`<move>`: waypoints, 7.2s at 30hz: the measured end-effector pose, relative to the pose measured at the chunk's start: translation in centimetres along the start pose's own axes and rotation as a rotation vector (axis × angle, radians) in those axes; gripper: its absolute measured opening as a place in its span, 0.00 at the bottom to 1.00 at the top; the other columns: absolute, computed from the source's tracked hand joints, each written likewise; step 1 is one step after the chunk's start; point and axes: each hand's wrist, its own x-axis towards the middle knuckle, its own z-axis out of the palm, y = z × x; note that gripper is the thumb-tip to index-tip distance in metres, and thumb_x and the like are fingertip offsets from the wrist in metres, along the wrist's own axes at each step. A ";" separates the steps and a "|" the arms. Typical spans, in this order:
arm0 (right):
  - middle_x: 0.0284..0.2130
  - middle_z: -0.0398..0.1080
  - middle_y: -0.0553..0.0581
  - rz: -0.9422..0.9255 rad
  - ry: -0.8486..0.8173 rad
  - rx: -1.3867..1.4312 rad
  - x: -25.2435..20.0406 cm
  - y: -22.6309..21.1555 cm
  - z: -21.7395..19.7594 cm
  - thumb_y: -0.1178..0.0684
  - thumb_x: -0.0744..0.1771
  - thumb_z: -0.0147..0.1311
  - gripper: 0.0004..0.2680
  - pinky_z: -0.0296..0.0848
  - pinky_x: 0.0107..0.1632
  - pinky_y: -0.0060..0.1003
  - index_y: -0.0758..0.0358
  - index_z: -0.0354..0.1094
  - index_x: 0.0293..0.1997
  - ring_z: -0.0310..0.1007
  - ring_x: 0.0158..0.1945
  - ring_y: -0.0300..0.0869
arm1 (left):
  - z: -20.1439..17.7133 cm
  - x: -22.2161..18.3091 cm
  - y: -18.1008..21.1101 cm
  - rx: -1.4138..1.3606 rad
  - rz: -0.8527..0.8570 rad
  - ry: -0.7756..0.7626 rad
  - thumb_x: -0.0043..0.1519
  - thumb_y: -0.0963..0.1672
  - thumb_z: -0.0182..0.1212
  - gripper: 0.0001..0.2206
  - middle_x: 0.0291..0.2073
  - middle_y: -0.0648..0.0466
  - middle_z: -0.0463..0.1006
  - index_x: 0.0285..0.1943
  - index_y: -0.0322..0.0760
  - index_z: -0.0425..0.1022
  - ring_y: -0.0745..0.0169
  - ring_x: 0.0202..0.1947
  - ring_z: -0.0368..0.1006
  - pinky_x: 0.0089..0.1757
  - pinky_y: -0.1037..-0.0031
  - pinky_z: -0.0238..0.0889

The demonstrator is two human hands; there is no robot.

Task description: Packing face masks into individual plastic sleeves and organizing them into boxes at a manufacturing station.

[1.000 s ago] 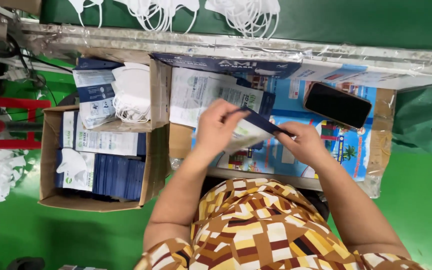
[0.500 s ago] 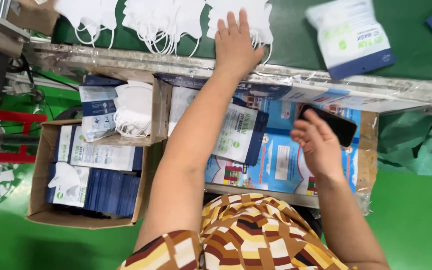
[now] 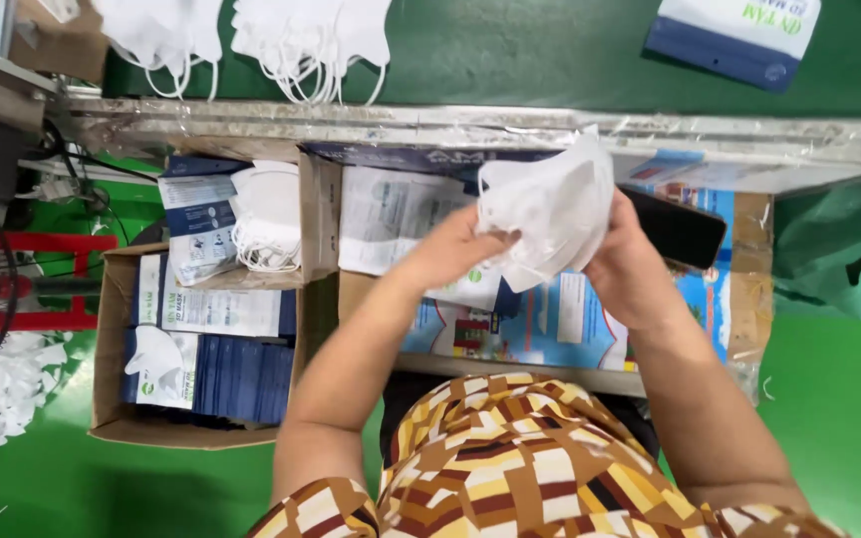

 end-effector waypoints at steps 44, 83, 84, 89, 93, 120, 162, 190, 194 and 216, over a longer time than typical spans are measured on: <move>0.42 0.79 0.54 -0.015 0.306 -1.064 -4.1 3.4 -7.6 0.59 0.66 0.62 0.09 0.75 0.48 0.34 0.66 0.76 0.50 0.76 0.44 0.36 | 6.4 0.2 -15.3 1.571 0.371 0.526 0.55 0.42 0.56 0.12 0.49 0.47 0.73 0.47 0.37 0.70 0.46 0.46 0.73 0.45 0.56 0.67; 0.38 0.74 0.59 0.083 -0.012 -1.421 -3.5 5.4 -5.0 0.55 0.64 0.64 0.12 0.73 0.44 0.38 0.59 0.72 0.52 0.76 0.40 0.47 | 5.2 -3.0 3.2 0.773 0.153 0.439 0.66 0.44 0.62 0.07 0.39 0.49 0.77 0.44 0.35 0.77 0.45 0.43 0.74 0.44 0.61 0.66; 0.39 0.75 0.59 0.010 -0.062 -1.452 -3.2 5.7 -6.4 0.55 0.66 0.62 0.10 0.74 0.45 0.37 0.57 0.74 0.53 0.77 0.41 0.45 | 5.3 -3.0 4.4 0.791 0.151 0.289 0.63 0.44 0.65 0.07 0.38 0.49 0.78 0.44 0.34 0.79 0.44 0.41 0.75 0.42 0.62 0.67; 0.54 0.65 0.58 -0.163 -0.057 -1.260 -2.8 2.8 0.7 0.56 0.63 0.61 0.15 0.73 0.48 0.35 0.62 0.67 0.54 0.74 0.49 0.45 | 6.1 -3.7 4.8 0.880 0.160 0.268 0.61 0.45 0.66 0.07 0.38 0.51 0.80 0.43 0.38 0.81 0.47 0.41 0.75 0.43 0.61 0.64; 0.35 0.77 0.57 -0.003 0.034 -1.358 -2.3 4.1 -1.4 0.56 0.67 0.57 0.06 0.73 0.41 0.37 0.62 0.75 0.47 0.77 0.37 0.46 | 7.0 -3.8 4.6 0.980 0.370 0.246 0.61 0.44 0.64 0.08 0.41 0.52 0.80 0.46 0.35 0.80 0.50 0.46 0.75 0.48 0.61 0.60; 0.48 0.73 0.65 -0.022 0.309 -0.461 -4.5 3.1 -10.2 0.59 0.72 0.47 0.13 0.74 0.53 0.42 0.71 0.64 0.66 0.76 0.47 0.46 | -24.1 5.4 12.6 1.637 -0.311 1.014 0.69 0.42 0.57 0.22 0.62 0.41 0.75 0.74 0.37 0.67 0.36 0.60 0.72 0.53 0.48 0.67; 0.63 0.69 0.55 -0.167 0.170 -0.046 -5.4 3.8 -16.6 0.55 0.69 0.59 0.21 0.66 0.70 0.53 0.56 0.60 0.72 0.68 0.66 0.50 | 12.5 -3.0 -9.4 0.912 0.183 0.553 0.57 0.45 0.72 0.39 0.78 0.31 0.30 0.77 0.39 0.56 0.21 0.77 0.30 0.69 0.41 0.36; 0.61 0.59 0.62 -0.375 0.067 -1.273 -2.3 9.3 -9.7 0.60 0.56 0.70 0.41 0.64 0.63 0.41 0.65 0.38 0.74 0.63 0.63 0.48 | 4.8 -1.6 -1.1 1.368 0.192 0.121 0.43 0.49 0.76 0.51 0.70 0.49 0.61 0.77 0.46 0.48 0.36 0.74 0.44 0.65 0.31 0.27; 0.60 0.65 0.62 -0.397 0.038 -1.249 -2.2 10.5 -11.4 0.65 0.60 0.69 0.36 0.69 0.64 0.40 0.61 0.48 0.75 0.69 0.61 0.49 | 4.9 -1.2 -2.4 1.448 0.311 0.215 0.56 0.44 0.69 0.38 0.57 0.52 0.71 0.78 0.49 0.55 0.45 0.70 0.58 0.69 0.31 0.33; 0.39 0.78 0.57 -0.064 0.471 -1.306 -3.9 0.5 -9.5 0.54 0.69 0.60 0.08 0.74 0.44 0.35 0.66 0.74 0.51 0.77 0.43 0.42 | 5.4 -1.7 -10.2 1.560 -0.157 0.522 0.60 0.41 0.53 0.19 0.50 0.42 0.69 0.58 0.22 0.72 0.44 0.49 0.69 0.45 0.60 0.68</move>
